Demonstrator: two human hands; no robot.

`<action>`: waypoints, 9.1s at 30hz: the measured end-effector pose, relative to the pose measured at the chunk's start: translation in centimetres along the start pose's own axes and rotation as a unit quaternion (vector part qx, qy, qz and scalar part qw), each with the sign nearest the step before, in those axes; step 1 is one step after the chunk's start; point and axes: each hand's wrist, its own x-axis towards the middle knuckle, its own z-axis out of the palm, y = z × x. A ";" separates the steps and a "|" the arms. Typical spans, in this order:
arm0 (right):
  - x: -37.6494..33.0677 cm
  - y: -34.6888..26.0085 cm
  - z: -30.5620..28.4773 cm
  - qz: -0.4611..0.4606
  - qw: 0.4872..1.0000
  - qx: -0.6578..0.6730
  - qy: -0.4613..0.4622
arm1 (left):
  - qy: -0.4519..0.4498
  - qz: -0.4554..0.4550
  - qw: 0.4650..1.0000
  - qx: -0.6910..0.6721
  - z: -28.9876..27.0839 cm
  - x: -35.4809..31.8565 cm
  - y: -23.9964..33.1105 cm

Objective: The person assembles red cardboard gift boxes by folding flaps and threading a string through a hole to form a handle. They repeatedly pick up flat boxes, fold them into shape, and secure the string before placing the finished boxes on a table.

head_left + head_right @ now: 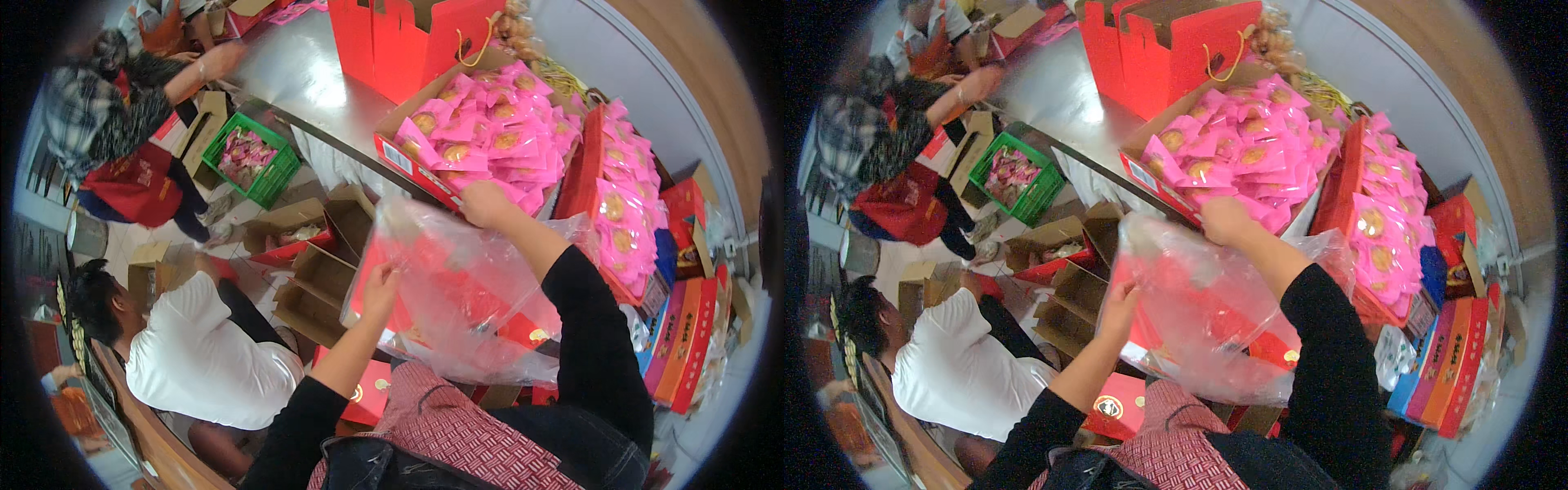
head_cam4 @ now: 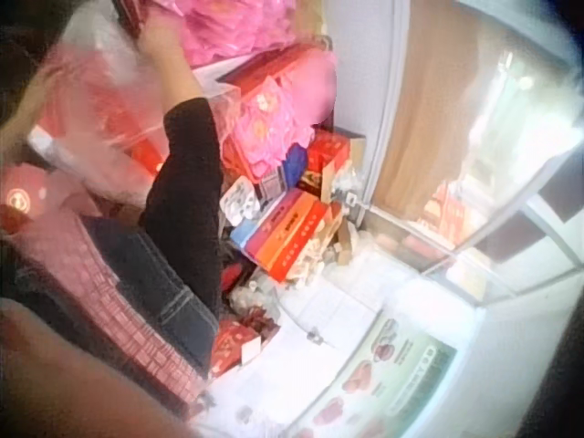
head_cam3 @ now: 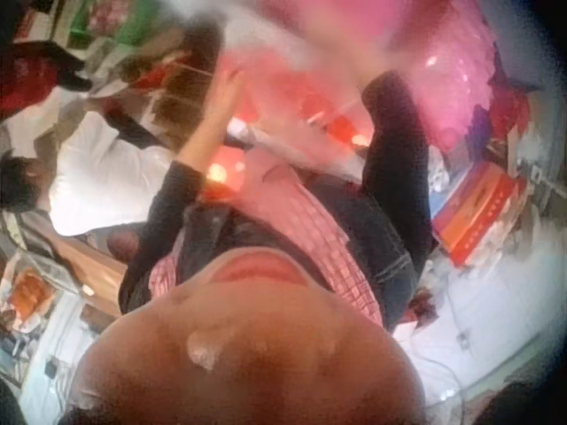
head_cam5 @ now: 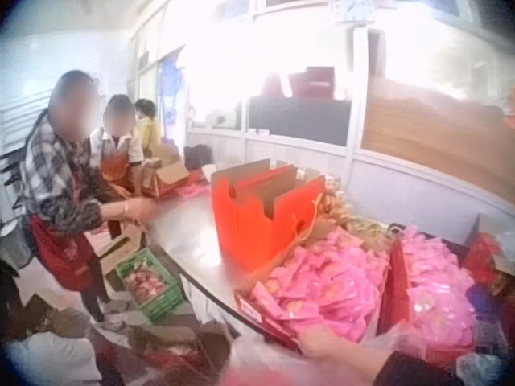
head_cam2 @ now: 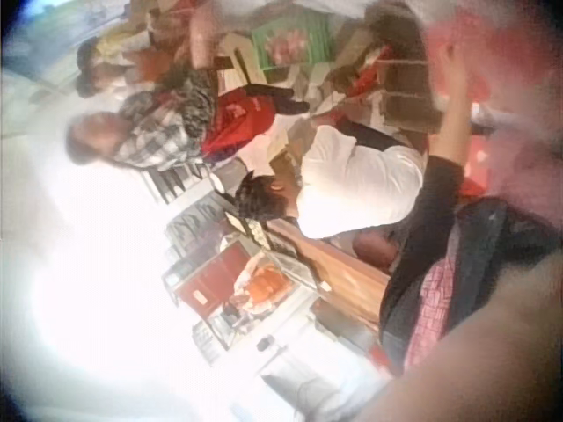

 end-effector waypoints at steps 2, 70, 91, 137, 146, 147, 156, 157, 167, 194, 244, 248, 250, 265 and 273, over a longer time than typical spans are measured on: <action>3.4 -2.4 -0.4 -0.012 1.000 0.016 0.006 | 0.056 0.021 0.994 0.087 0.2 1.1 0.9; 42.1 0.1 -5.1 0.054 0.714 0.698 0.032 | -0.241 0.118 0.917 0.295 3.6 6.6 -0.5; 8.7 -6.6 4.8 -0.147 0.979 0.053 -0.130 | 0.191 0.178 0.913 0.312 -7.1 -2.2 -7.6; 33.9 10.6 -9.3 0.078 0.996 -0.054 -0.001 | -0.372 0.417 0.691 0.458 -1.4 -2.1 12.9; 0.9 18.7 -5.5 0.133 0.833 0.531 0.081 | -0.337 0.399 0.718 0.460 -2.8 -1.3 14.1; -2.5 18.1 -3.4 0.158 0.732 0.657 0.092 | -0.334 0.417 0.718 0.447 -2.5 -1.7 13.2; 1.2 8.5 1.7 0.118 0.362 0.911 0.160 | -0.338 0.406 0.725 0.442 -2.6 -2.9 11.1; 3.7 7.7 1.1 0.104 0.364 0.912 0.156 | -0.334 0.409 0.729 0.434 -2.6 -2.8 11.1; 25.2 1.0 -7.5 0.023 0.776 0.624 -0.086 | -0.297 0.484 0.680 0.463 1.2 -4.0 11.5; -9.3 8.9 -18.3 -0.128 0.972 0.199 -0.007 | -0.136 0.523 0.667 0.513 4.3 2.3 37.3; -95.7 -56.1 29.7 -0.755 0.470 0.036 -0.456 | 0.917 -0.163 0.364 0.010 12.1 -116.0 -10.4; -102.1 -59.7 39.3 -0.840 0.443 0.112 -0.293 | 0.895 -0.174 0.408 -0.052 9.2 -117.8 -11.8; -103.7 -61.7 42.3 -0.883 0.370 0.140 -0.253 | 0.872 -0.185 0.443 -0.102 8.3 -118.4 -11.9; -103.0 -61.0 36.9 -0.689 0.395 0.064 -0.604 | 0.775 -0.217 0.491 -0.334 4.2 -121.3 -12.0; -105.6 -54.1 26.5 -0.589 0.454 0.230 -0.627 | 0.659 -0.140 0.548 -0.496 4.6 -123.6 -14.4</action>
